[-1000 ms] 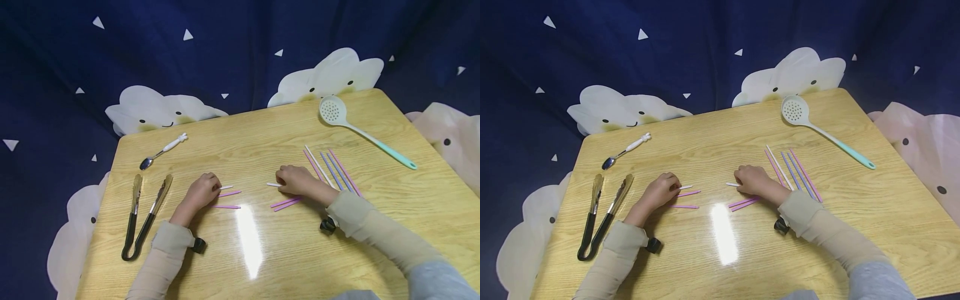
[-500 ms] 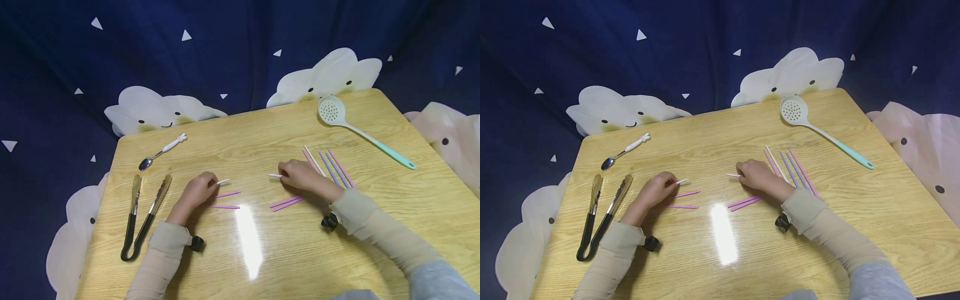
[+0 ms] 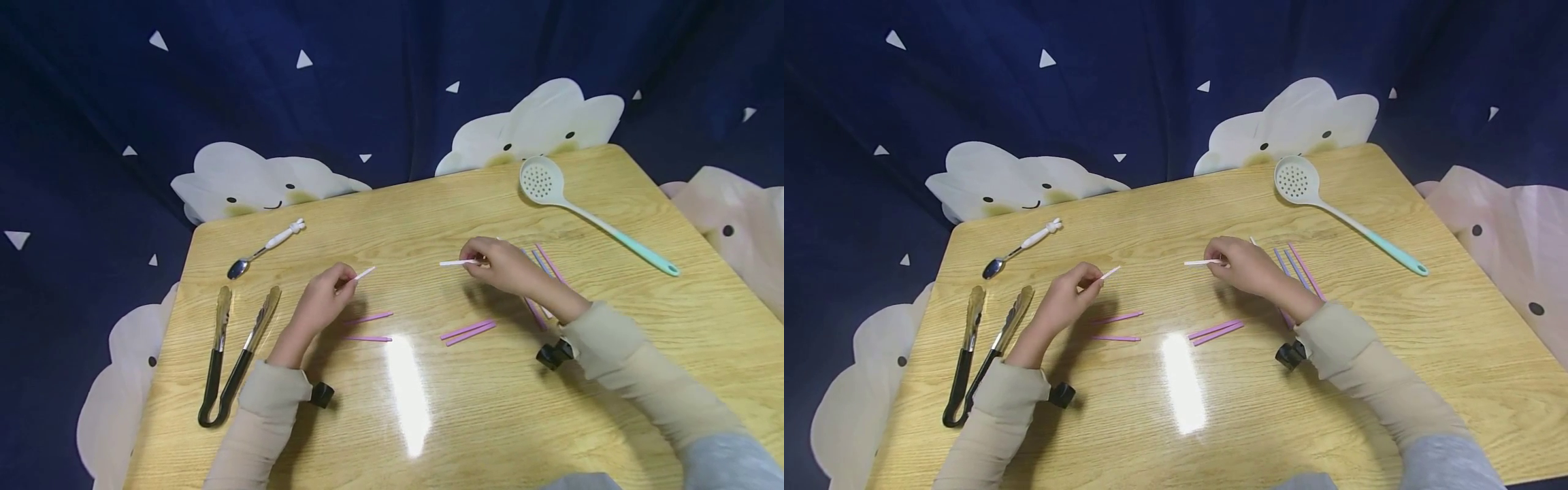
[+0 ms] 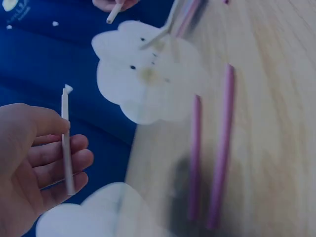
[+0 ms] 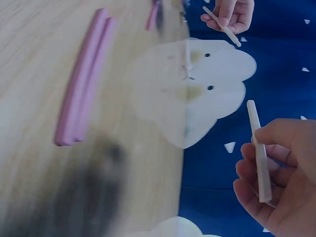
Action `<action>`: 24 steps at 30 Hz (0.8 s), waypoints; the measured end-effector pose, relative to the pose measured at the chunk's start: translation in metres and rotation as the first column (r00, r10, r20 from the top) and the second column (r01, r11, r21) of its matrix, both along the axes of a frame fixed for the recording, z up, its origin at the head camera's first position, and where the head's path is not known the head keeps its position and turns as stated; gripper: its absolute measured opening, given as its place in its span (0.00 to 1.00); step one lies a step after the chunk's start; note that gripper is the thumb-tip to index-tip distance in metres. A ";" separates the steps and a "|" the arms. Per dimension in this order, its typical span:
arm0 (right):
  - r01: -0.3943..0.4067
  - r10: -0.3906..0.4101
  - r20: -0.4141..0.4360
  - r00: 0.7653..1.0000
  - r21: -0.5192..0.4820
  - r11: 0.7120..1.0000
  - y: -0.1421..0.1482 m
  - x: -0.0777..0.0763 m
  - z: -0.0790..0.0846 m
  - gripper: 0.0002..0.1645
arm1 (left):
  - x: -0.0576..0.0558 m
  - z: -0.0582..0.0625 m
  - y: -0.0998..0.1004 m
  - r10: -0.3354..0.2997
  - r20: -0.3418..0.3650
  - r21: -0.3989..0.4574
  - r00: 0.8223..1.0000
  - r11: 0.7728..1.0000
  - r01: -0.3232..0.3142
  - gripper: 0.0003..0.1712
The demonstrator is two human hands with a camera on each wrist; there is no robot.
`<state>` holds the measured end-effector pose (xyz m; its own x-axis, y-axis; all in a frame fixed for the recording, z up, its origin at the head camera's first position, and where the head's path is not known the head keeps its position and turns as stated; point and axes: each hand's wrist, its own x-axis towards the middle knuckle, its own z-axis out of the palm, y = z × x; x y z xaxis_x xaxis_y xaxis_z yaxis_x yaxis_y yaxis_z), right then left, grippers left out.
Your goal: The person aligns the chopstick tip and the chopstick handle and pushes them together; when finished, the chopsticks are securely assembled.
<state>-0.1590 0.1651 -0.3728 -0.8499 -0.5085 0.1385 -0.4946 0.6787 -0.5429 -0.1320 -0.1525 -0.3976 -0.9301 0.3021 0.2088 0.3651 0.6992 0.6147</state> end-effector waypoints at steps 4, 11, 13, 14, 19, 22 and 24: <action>0.004 -0.003 0.018 1.000 -0.089 0.996 0.000 0.004 0.011 0.03 | 0.002 0.010 0.005 -0.030 -0.106 0.066 0.994 0.997 0.038 0.03; -0.035 0.033 -0.015 0.999 -0.193 0.980 -0.001 0.009 0.026 0.04 | 0.009 0.028 0.016 -0.046 -0.251 0.128 0.967 0.989 0.081 0.05; -0.045 0.041 -0.023 0.999 -0.217 0.975 -0.001 0.011 0.030 0.04 | 0.011 0.033 0.020 -0.046 -0.264 0.158 0.964 0.983 0.090 0.05; -0.049 0.044 -0.027 0.999 -0.227 0.973 -0.001 0.011 0.031 0.04 | 0.011 0.036 0.022 -0.047 -0.270 0.173 0.962 0.980 0.096 0.05; -0.064 0.052 -0.052 0.997 -0.253 0.965 -0.003 0.016 0.039 0.04 | 0.015 0.045 0.029 -0.046 -0.292 0.237 0.955 0.964 0.119 0.07; -0.067 0.053 -0.059 0.997 -0.261 0.963 -0.004 0.019 0.043 0.04 | 0.017 0.048 0.032 -0.043 -0.312 0.258 0.949 0.958 0.128 0.07; -0.070 0.055 -0.064 0.996 -0.272 0.960 -0.005 0.020 0.045 0.05 | 0.018 0.049 0.035 -0.043 -0.323 0.273 0.945 0.952 0.137 0.06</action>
